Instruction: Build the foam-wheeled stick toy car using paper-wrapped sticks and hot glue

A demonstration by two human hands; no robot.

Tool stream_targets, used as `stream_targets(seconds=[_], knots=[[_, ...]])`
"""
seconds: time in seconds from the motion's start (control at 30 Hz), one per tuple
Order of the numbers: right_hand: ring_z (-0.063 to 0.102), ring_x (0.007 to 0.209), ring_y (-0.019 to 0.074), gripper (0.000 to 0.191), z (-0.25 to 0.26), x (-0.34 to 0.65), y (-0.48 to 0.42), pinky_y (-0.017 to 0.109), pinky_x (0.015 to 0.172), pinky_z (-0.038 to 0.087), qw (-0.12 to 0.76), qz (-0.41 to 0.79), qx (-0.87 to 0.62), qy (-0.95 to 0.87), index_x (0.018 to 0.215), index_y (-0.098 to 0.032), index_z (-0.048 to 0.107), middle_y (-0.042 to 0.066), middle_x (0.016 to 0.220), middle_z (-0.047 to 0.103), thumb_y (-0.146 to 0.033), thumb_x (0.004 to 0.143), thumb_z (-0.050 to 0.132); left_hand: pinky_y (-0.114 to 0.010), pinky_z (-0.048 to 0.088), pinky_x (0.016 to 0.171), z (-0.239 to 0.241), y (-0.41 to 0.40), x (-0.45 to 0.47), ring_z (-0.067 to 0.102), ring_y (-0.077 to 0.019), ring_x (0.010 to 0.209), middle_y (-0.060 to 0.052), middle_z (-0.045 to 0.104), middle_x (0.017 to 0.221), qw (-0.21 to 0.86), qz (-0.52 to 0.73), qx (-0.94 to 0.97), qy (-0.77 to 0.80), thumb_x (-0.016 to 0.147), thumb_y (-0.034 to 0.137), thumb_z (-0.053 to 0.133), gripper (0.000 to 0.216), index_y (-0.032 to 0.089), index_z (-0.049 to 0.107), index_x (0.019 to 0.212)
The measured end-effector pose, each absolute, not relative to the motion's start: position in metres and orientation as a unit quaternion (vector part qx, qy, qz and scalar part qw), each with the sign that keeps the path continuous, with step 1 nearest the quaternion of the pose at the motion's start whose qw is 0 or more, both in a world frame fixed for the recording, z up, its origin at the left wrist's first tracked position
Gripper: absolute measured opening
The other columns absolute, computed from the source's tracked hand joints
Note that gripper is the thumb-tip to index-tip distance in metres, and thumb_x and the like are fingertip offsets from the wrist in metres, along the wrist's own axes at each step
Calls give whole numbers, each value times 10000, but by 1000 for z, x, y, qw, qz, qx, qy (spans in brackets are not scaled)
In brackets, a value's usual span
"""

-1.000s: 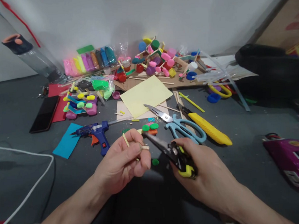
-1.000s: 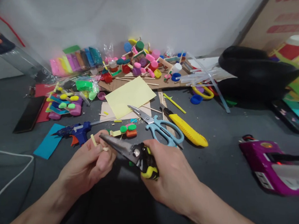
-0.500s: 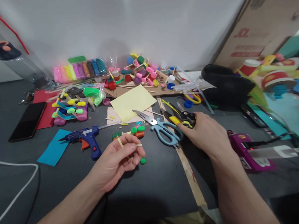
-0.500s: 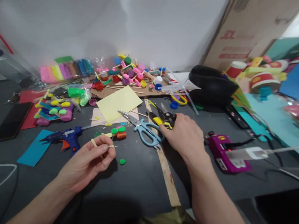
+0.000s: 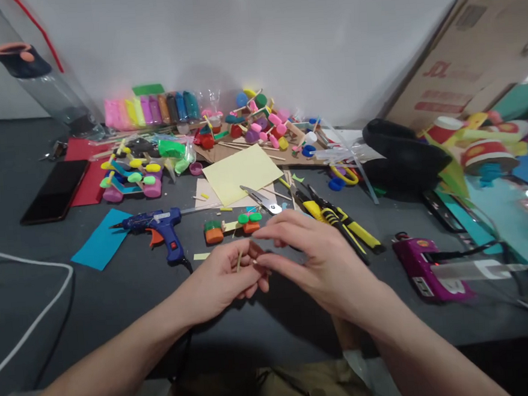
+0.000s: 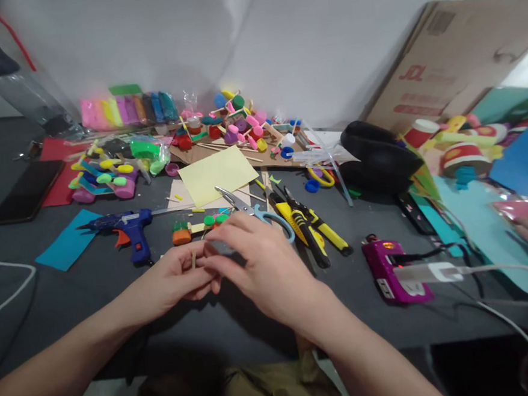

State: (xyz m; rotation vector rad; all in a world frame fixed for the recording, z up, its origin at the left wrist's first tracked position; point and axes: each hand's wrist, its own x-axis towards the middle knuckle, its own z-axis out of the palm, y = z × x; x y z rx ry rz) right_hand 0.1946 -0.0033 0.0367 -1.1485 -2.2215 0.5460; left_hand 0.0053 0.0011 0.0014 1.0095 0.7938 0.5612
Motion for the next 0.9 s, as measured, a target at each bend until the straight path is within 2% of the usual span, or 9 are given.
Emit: stream_targets(seconds=[0.1,0.17,0.27,0.5,0.63,0.77,0.9], knots=[[673,877,193,57,29,180,2,285,755,519,261,199,-393,-859,977,-154,729,82,985,711,-137,938,692,-209,324,502,0,1,5,461,-68,512,40,588,595,755,239,488,367,751,88,587,83,149,626,711],[663,866,200,77,22,177,8,294,738,514,273,191,-373,-866,920,-136,721,96,951,699,-133,957,654,-216,320,500,-2,1,5,450,-72,500,48,552,555,751,230,494,372,754,86,566,111,147,633,690],[654,853,193,149,15,178,12,297,737,519,313,202,-352,-859,867,-134,713,94,914,686,-130,978,614,-210,337,504,-3,2,6,466,-68,510,37,605,608,754,229,485,379,783,105,555,88,151,622,752],[639,809,134,135,20,197,10,260,755,507,389,370,-392,-747,838,-195,662,1,842,676,-112,943,662,-154,337,479,-1,6,7,527,-49,546,11,693,709,752,322,392,420,855,168,640,53,159,590,873],[636,770,109,159,28,208,9,227,717,498,343,465,-414,-704,792,-206,659,-24,827,671,-141,936,662,-143,368,473,-3,8,5,515,-55,531,26,680,670,738,348,371,443,895,177,630,12,174,619,898],[657,798,98,147,33,214,9,210,744,502,316,483,-402,-710,808,-208,669,-31,850,685,-145,940,660,-142,402,484,-4,9,6,531,-58,543,17,710,712,725,348,368,467,864,141,656,45,181,637,871],[637,759,81,158,34,215,7,198,694,488,291,479,-403,-723,802,-210,658,-46,834,665,-158,950,662,-122,434,516,-3,8,7,579,-52,594,15,751,786,701,371,381,475,898,137,637,71,187,643,848]])
